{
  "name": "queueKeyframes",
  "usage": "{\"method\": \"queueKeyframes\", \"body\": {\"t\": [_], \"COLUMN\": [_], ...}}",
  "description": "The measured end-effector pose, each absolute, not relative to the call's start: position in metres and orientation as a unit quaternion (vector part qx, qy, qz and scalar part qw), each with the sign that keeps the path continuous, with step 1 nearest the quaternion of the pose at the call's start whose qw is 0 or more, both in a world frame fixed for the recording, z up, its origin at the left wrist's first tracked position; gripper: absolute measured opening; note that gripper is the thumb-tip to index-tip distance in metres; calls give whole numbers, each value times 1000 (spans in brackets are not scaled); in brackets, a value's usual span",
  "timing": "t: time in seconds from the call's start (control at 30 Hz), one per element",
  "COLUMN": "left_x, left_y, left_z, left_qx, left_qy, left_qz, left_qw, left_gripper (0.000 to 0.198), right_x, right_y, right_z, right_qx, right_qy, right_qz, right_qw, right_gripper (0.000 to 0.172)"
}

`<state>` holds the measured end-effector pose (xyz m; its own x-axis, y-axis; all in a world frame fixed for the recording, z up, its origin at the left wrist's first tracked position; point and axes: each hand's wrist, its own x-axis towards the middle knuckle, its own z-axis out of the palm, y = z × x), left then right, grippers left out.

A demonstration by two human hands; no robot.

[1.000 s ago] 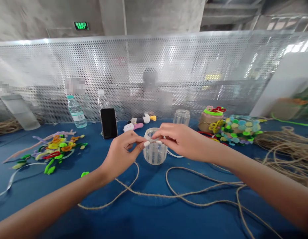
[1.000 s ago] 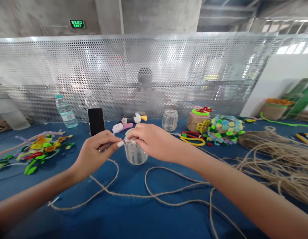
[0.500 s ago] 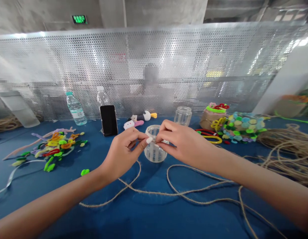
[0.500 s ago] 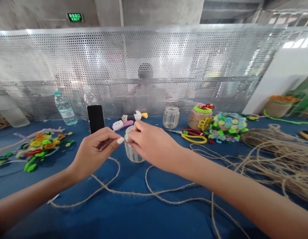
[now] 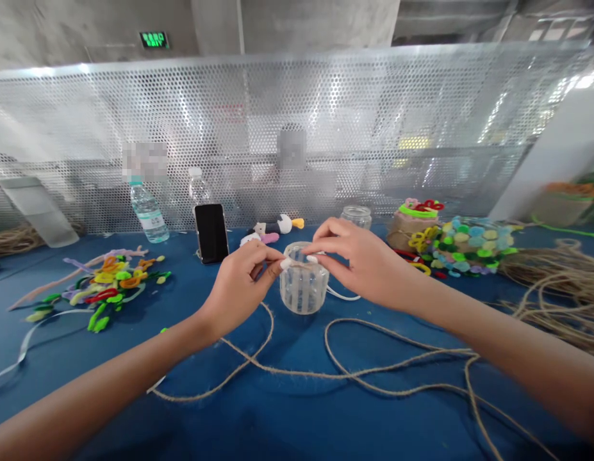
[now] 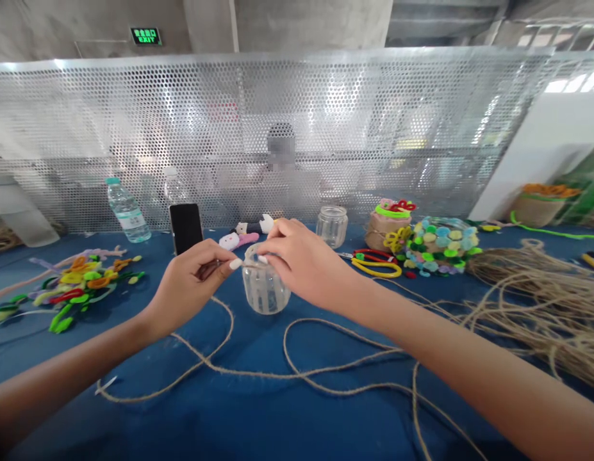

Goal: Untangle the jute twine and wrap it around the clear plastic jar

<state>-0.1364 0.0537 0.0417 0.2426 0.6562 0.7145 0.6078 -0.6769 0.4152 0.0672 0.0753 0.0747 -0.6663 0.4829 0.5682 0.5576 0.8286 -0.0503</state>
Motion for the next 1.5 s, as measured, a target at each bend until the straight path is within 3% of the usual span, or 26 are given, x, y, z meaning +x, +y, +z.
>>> {"method": "queueKeyframes", "body": {"t": [0.2, 0.37, 0.6, 0.8, 1.07, 1.3, 1.5], "left_x": [-135, -135, -138, -137, -140, -136, -132], "left_y": [61, 64, 66, 64, 60, 53, 53], "left_z": [44, 41, 40, 40, 38, 36, 37], "left_qx": [796, 799, 817, 827, 831, 836, 825], "left_qy": [408, 408, 397, 388, 378, 375, 382], "left_qz": [448, 441, 416, 389, 389, 385, 405], "left_qw": [22, 4, -46, -117, -120, -114, -98], "left_gripper": [8, 8, 8, 11, 10, 10, 8], "right_x": [68, 65, 61, 53, 63, 82, 78], "right_y": [92, 94, 90, 89, 96, 105, 98], "right_z": [73, 71, 68, 65, 66, 84, 86], "right_qx": [-269, -271, -310, -348, -243, -179, -202], "right_qy": [-938, -930, -912, -881, -925, -958, -955], "right_qz": [47, 99, 113, 130, 54, 127, 140], "right_qw": [215, 227, 245, 293, 288, 184, 163], "right_gripper": [29, 33, 29, 14, 13, 15, 26]}}
